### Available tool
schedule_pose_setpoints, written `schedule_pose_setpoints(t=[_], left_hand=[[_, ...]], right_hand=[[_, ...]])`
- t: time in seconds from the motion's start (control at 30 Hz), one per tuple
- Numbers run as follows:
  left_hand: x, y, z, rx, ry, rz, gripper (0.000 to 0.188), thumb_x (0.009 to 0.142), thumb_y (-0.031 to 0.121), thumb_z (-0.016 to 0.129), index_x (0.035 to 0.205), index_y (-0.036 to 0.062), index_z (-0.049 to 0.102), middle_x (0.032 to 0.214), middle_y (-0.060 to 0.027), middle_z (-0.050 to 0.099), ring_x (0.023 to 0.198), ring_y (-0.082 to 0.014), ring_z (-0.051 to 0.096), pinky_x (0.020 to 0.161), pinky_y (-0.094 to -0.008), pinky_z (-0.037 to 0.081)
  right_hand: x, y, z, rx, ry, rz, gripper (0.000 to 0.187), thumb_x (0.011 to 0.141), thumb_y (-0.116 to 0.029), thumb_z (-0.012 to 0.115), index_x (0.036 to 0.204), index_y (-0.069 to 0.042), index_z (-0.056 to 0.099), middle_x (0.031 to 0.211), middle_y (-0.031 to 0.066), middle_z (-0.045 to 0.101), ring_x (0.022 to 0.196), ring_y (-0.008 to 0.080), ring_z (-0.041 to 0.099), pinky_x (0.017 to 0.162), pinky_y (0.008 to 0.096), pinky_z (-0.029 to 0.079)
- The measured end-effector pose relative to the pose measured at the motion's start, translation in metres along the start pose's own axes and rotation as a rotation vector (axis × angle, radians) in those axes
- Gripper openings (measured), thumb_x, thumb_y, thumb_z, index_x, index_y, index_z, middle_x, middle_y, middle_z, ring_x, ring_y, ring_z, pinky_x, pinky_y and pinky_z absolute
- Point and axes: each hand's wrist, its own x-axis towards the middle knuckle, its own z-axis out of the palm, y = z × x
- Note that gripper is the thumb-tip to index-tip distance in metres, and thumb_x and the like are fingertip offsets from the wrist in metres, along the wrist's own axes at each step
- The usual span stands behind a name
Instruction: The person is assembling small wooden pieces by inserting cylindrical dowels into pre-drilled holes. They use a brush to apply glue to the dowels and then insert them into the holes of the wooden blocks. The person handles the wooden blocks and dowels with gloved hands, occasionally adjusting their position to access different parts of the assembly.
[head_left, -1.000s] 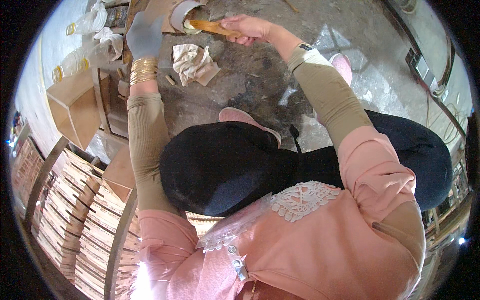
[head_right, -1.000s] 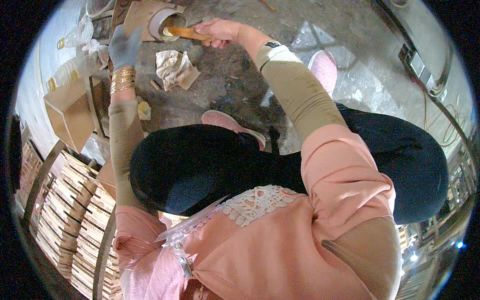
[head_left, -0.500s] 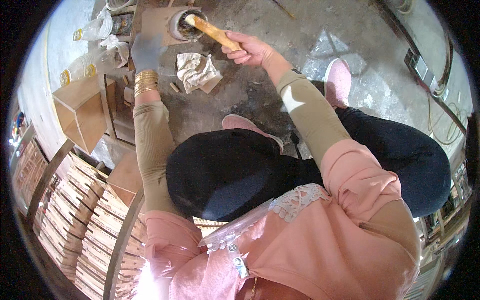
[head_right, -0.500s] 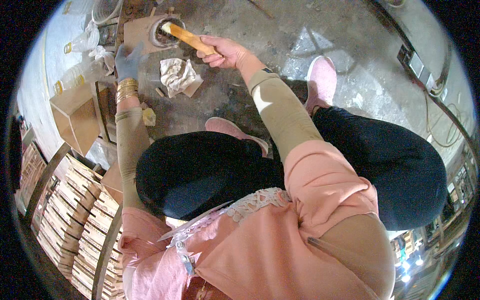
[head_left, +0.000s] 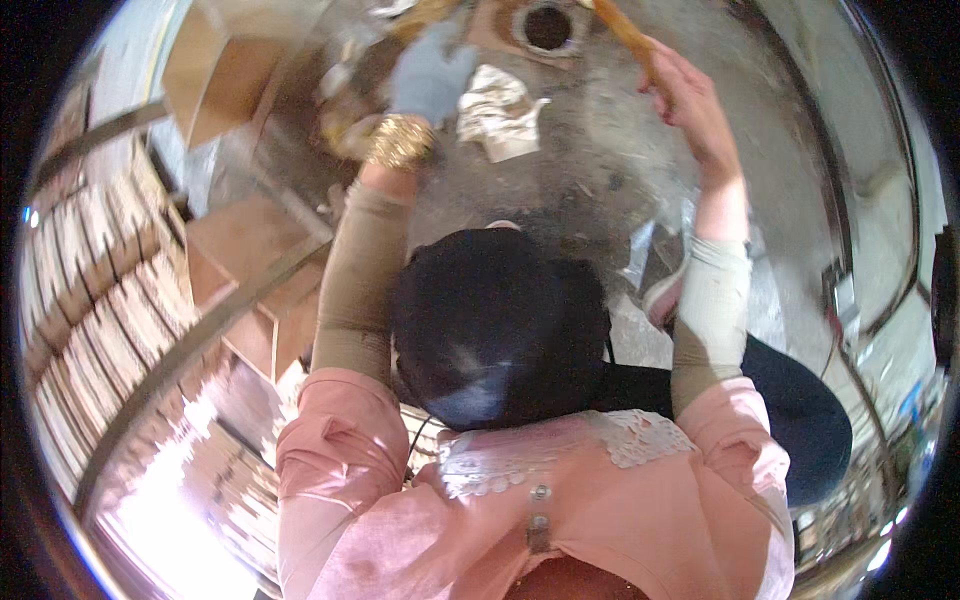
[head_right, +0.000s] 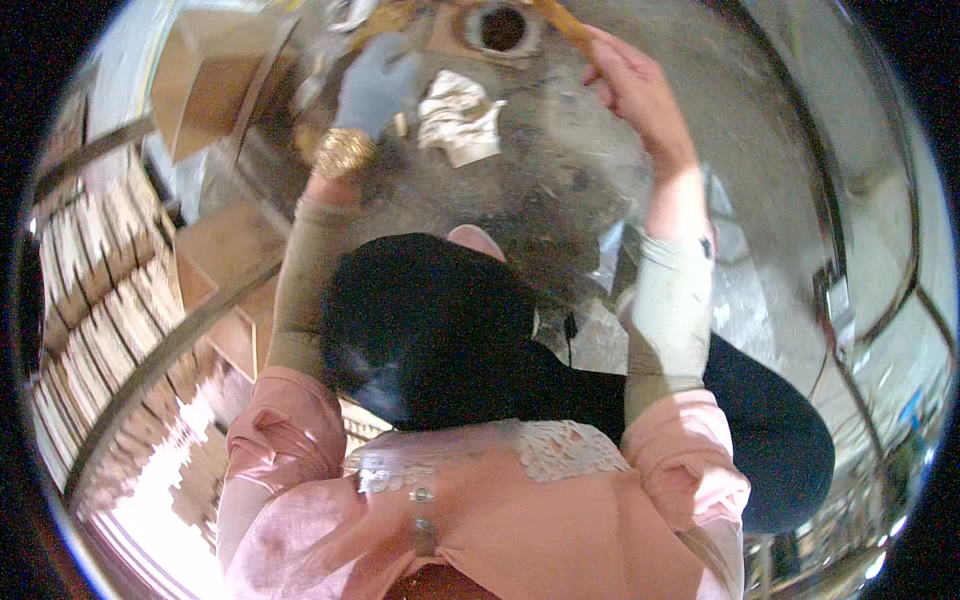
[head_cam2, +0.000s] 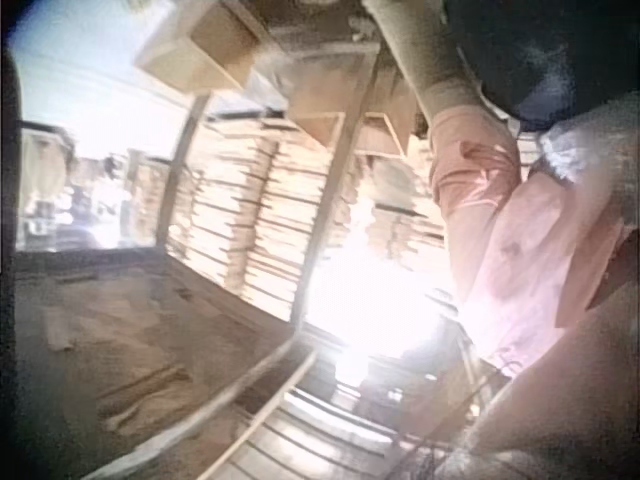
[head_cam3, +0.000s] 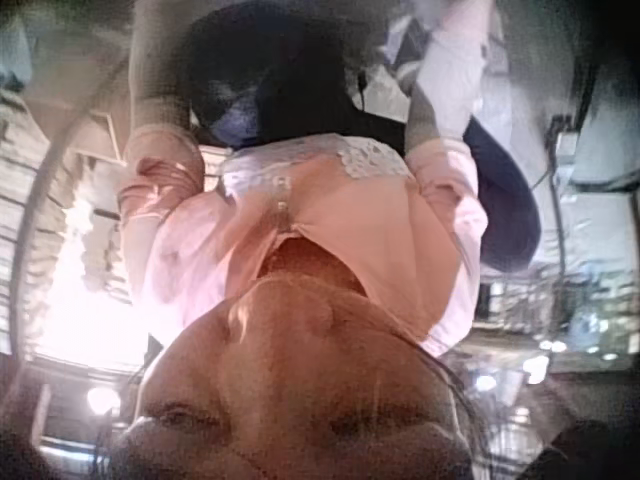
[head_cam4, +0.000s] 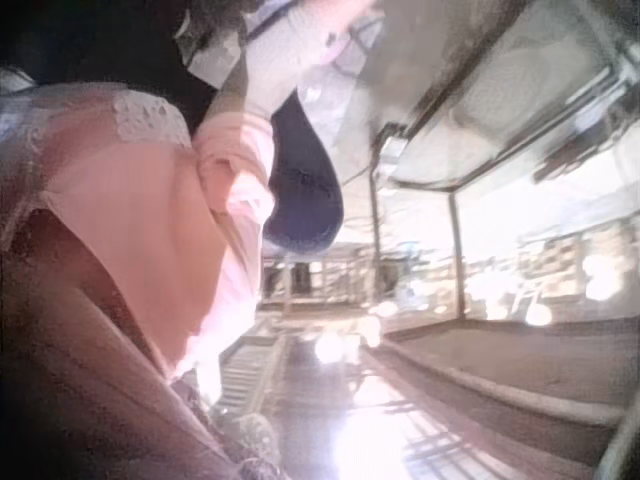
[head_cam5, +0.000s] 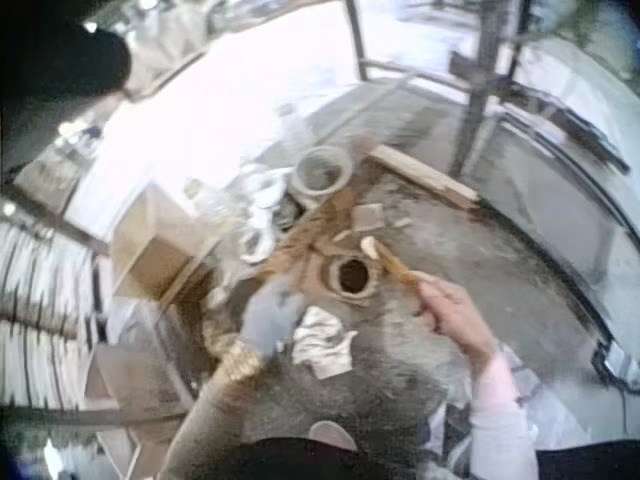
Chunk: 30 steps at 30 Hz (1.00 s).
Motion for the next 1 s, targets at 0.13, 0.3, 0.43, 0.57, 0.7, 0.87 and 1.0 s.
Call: schedule_pose_setpoints(t=[0.13, 0.3, 0.43, 0.57, 0.7, 0.87, 1.0], left_hand=[[-0.105, -0.032, -0.021, -0.305, -0.262, 0.111, 0.024, 0.084, 0.021, 0.058, 0.095, -0.0002, 0.058, 0.083, -0.0063, 0.061, 0.075, -0.0158, 0.058, 0.069, -0.0284, 0.046], [-0.18, -0.076, -0.052, -0.935, -0.316, -1.014, 0.022, 0.087, 0.02, 0.052, 0.099, 0.0026, 0.058, 0.082, -0.0056, 0.059, 0.07, -0.0148, 0.057, 0.064, -0.0273, 0.048], [-0.215, -0.173, -0.041, -1.617, -0.141, -0.795, 0.033, 0.087, 0.028, 0.053, 0.104, -0.0001, 0.055, 0.084, -0.0085, 0.059, 0.069, -0.0167, 0.057, 0.065, -0.0295, 0.048], [-0.177, -0.176, -0.027, -1.522, 0.095, -1.003, 0.035, 0.088, 0.032, 0.051, 0.109, 0.0036, 0.05, 0.089, -0.0086, 0.059, 0.07, -0.0191, 0.057, 0.068, -0.0302, 0.048], [-0.155, -0.155, -0.023, -1.091, 0.077, -0.79, 0.035, 0.088, 0.034, 0.051, 0.111, 0.0077, 0.05, 0.097, -0.0084, 0.059, 0.079, -0.0221, 0.058, 0.072, -0.0333, 0.049], [-0.15, -0.138, -0.028, -0.082, 0.001, -0.184, 0.039, 0.089, 0.031, 0.05, 0.12, 0.0073, 0.043, 0.107, -0.0086, 0.057, 0.093, -0.0252, 0.057, 0.081, -0.0352, 0.047], [-0.142, -0.138, -0.026, -1.07, 0.187, -0.469, 0.036, 0.094, 0.033, 0.038, 0.118, 0.0071, 0.047, 0.108, -0.0085, 0.057, 0.097, -0.0227, 0.054, 0.087, -0.032, 0.043]], right_hand=[[0.005, -0.03, 0.042, -0.085, -0.266, -0.02, 0.042, 0.091, -0.033, 0.045, 0.125, -0.009, 0.048, 0.074, -0.0019, 0.055, 0.05, 0.002, 0.04, 0.042, 0.016, 0.03], [0.01, -0.022, 0.109, -0.176, -0.539, 0.092, 0.039, 0.091, -0.03, 0.045, 0.122, -0.008, 0.05, 0.071, -0.0005, 0.057, 0.046, 0.0026, 0.042, 0.038, 0.0169, 0.031], [0.016, 0.005, 0.187, -0.278, -0.703, 0.216, 0.039, 0.089, -0.03, 0.044, 0.12, -0.008, 0.052, 0.068, 0.0027, 0.058, 0.042, 0.0059, 0.046, 0.036, 0.0208, 0.036], [0.023, 0.035, 0.238, -0.289, -0.625, 0.278, 0.039, 0.089, -0.029, 0.041, 0.121, -0.009, 0.051, 0.069, 0.0053, 0.059, 0.043, 0.0098, 0.048, 0.038, 0.0241, 0.039], [0.02, 0.049, 0.271, -0.214, -0.596, 0.281, 0.039, 0.09, -0.028, 0.038, 0.123, -0.011, 0.05, 0.071, 0.0069, 0.06, 0.044, 0.012, 0.05, 0.04, 0.0253, 0.04], [0.013, 0.057, 0.297, -0.443, -0.516, -0.105, 0.036, 0.09, -0.024, 0.038, 0.121, -0.01, 0.05, 0.077, 0.0146, 0.062, 0.059, 0.0218, 0.058, 0.052, 0.0344, 0.047], [-0.009, 0.033, 0.313, -0.589, -0.414, -0.213, 0.025, 0.087, -0.016, 0.041, 0.104, -0.004, 0.054, 0.088, 0.0289, 0.058, 0.086, 0.0434, 0.056, 0.076, 0.049, 0.045]])
